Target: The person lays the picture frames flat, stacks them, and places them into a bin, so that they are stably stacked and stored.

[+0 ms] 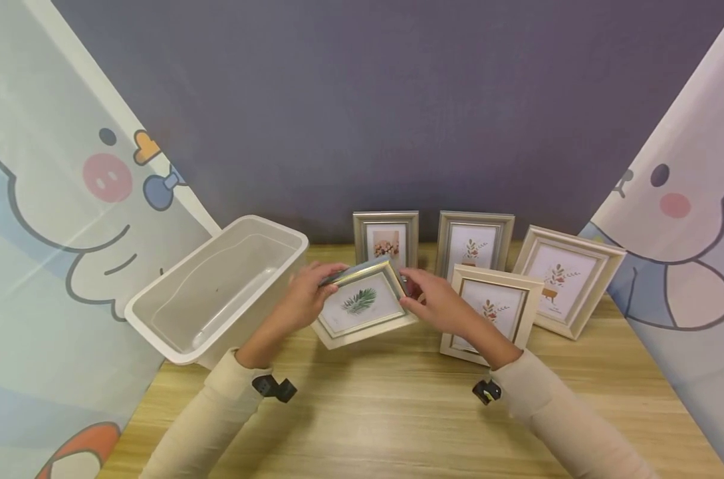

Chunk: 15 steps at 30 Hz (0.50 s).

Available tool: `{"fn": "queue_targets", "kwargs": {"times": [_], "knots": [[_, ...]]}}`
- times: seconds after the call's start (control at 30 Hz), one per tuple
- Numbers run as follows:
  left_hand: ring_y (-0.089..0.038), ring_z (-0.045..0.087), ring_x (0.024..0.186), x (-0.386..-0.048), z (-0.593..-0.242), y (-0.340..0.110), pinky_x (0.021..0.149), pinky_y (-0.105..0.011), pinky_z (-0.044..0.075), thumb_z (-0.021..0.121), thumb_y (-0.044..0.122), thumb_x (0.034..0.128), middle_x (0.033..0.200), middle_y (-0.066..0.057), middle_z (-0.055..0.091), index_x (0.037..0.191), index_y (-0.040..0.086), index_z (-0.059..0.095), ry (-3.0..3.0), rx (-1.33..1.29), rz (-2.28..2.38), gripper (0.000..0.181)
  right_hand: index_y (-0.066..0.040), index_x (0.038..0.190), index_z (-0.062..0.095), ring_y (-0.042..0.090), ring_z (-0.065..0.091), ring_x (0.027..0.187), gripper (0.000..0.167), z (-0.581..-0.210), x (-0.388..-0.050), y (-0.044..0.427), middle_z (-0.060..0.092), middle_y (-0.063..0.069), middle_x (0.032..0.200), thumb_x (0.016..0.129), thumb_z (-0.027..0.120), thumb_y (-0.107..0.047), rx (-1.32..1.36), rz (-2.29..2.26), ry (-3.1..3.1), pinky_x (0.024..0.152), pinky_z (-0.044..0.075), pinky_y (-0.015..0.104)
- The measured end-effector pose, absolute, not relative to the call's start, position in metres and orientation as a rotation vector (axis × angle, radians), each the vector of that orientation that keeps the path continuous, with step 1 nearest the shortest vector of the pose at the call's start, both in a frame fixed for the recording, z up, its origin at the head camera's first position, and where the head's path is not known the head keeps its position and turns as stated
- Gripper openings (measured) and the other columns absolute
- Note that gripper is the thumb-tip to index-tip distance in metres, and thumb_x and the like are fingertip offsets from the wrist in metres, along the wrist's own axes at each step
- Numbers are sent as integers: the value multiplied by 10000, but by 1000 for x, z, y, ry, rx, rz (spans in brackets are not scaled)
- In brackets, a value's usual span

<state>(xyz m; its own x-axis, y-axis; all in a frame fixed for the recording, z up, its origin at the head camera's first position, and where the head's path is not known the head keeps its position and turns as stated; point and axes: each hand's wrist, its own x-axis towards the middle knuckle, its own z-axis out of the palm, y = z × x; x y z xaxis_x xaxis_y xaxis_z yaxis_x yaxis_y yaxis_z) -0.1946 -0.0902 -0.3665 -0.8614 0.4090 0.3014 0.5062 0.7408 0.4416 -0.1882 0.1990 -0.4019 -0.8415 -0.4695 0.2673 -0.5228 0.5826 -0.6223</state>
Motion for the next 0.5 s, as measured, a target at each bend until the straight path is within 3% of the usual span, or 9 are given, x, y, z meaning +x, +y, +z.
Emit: {"fn": "queue_targets", "kwargs": {"times": [0.17, 0.5], "knots": [[-268, 620, 1082, -190, -358, -83, 800, -413, 420, 708, 162, 946, 1094, -46, 687, 1323, 276, 659, -2761, -749, -554, 397, 71, 1456, 430, 275, 676, 984, 587, -414, -182, 199, 654, 135, 1073, 968, 695, -121, 809, 1230, -2729, 756, 606, 289], [-238, 602, 1026, -181, -351, -69, 729, -353, 332, 755, 53, 880, 1114, -3, 686, 1299, 318, 679, -2699, -853, -274, 501, -5, 1217, 490, 223, 705, 975, 358, -451, -170, 196, 674, 145, 1026, 940, 714, -38, 770, 1562, -2567, 765, 624, 270]]}}
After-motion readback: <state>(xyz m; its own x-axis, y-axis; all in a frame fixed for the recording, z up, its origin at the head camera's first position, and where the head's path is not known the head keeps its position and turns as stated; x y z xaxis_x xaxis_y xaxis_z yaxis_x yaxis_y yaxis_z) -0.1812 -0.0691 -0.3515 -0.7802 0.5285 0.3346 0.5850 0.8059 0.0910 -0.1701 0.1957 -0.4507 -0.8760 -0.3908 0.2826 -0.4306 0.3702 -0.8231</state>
